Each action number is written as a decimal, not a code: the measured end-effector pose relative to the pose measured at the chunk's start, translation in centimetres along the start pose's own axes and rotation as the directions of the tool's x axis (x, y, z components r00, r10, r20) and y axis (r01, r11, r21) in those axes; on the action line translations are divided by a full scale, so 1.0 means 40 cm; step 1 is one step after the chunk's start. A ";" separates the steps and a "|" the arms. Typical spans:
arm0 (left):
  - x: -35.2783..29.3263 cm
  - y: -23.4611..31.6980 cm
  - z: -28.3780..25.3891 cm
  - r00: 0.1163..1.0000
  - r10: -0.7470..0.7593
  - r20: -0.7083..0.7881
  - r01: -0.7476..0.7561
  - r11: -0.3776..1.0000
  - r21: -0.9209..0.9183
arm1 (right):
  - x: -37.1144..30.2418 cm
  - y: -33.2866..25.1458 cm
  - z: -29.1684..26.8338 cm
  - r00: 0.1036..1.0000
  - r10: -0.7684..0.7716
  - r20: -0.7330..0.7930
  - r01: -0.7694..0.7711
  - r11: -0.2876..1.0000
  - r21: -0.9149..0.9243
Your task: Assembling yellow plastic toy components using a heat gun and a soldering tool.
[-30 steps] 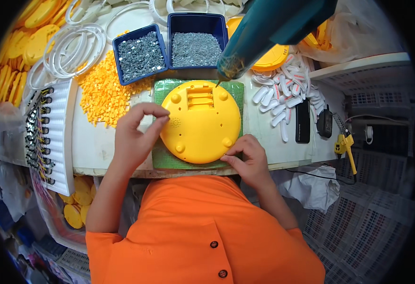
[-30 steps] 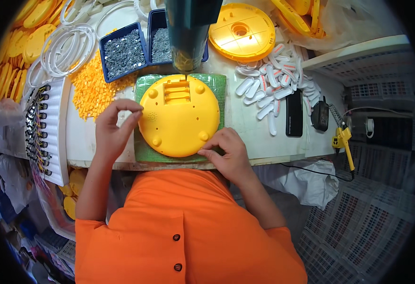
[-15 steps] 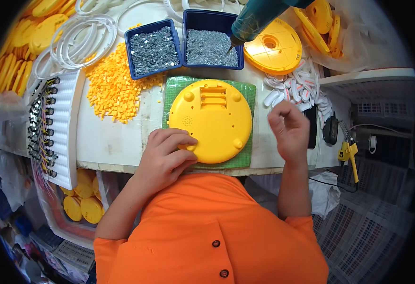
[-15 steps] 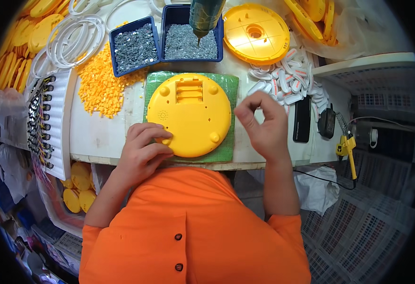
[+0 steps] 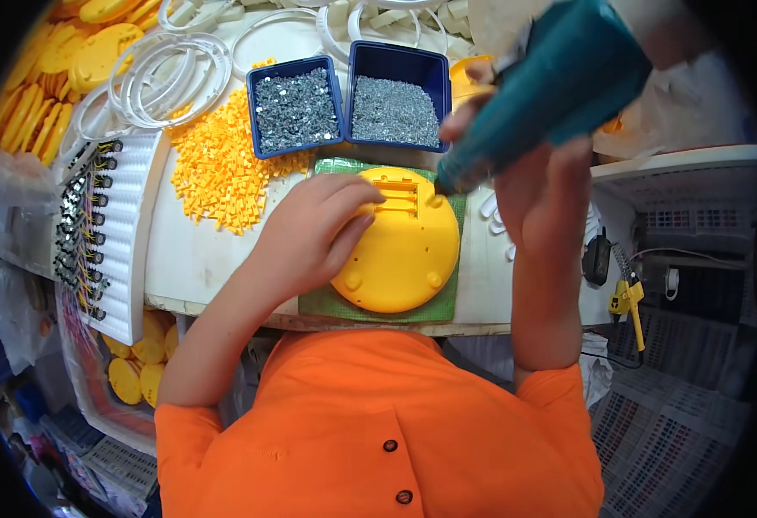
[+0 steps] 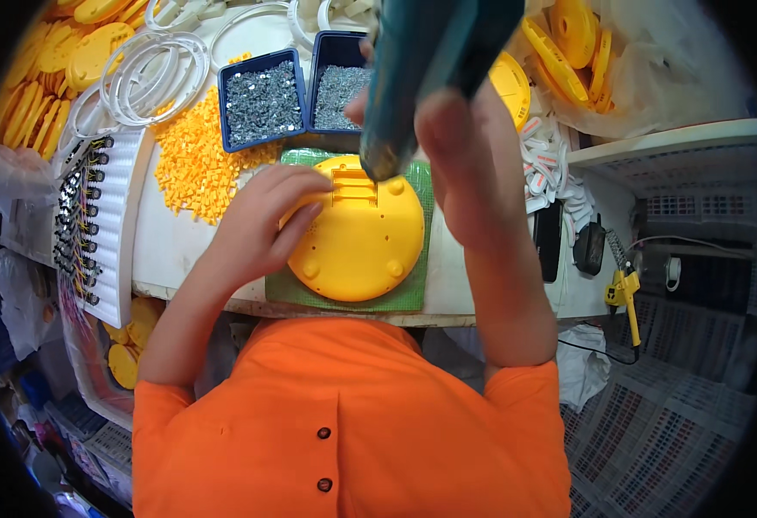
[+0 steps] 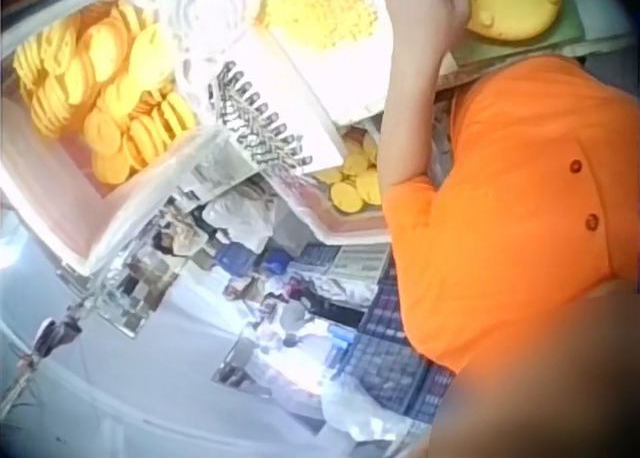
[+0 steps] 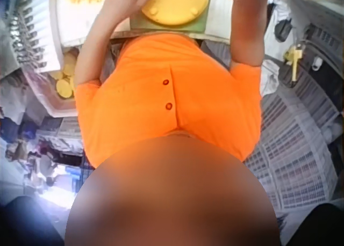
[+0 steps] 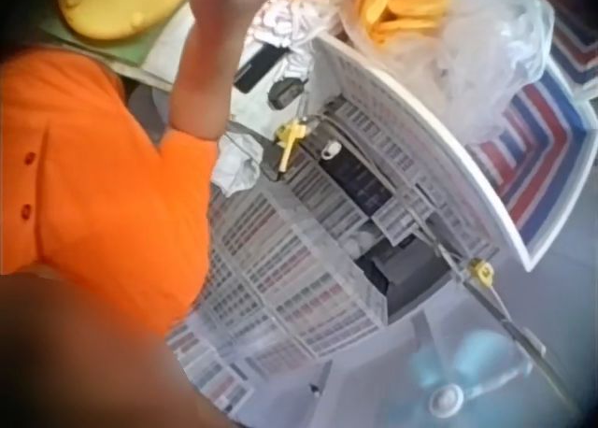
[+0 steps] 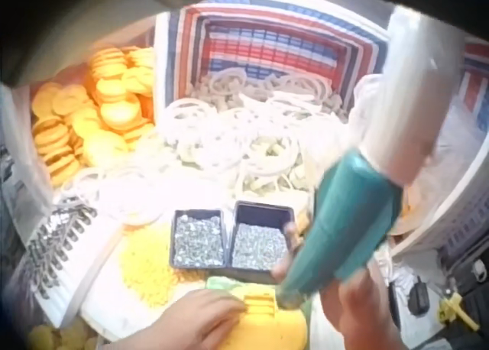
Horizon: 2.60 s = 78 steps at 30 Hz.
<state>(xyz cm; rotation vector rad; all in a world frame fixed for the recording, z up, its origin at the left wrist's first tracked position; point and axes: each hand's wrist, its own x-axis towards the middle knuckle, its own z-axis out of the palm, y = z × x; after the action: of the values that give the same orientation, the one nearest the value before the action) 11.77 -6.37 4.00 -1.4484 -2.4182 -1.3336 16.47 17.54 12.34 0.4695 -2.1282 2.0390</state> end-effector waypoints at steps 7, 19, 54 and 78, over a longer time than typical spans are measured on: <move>0.138 -0.045 0.133 0.984 0.042 0.173 -0.074 0.980 0.184 | -0.119 0.074 0.079 0.933 0.107 -0.343 0.006 0.950 0.311; 0.128 -0.068 0.177 0.984 0.033 0.175 -0.077 0.965 0.252 | -0.170 0.201 0.119 0.893 0.003 -0.451 0.255 0.822 0.509; 0.136 -0.064 0.163 0.945 -0.056 0.323 -0.010 0.980 0.201 | -0.156 0.118 0.249 0.968 0.240 0.076 -0.252 0.921 0.297; -0.143 -0.024 0.126 0.821 -0.443 -0.360 0.387 0.895 -0.220 | 0.008 0.205 0.272 0.997 -0.077 -0.029 0.080 0.809 0.582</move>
<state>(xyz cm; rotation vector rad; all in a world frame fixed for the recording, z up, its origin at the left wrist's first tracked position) 16.22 -7.25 -2.20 -0.5680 -2.4671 -1.7041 14.60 6.89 4.06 0.6100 -1.3993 2.6164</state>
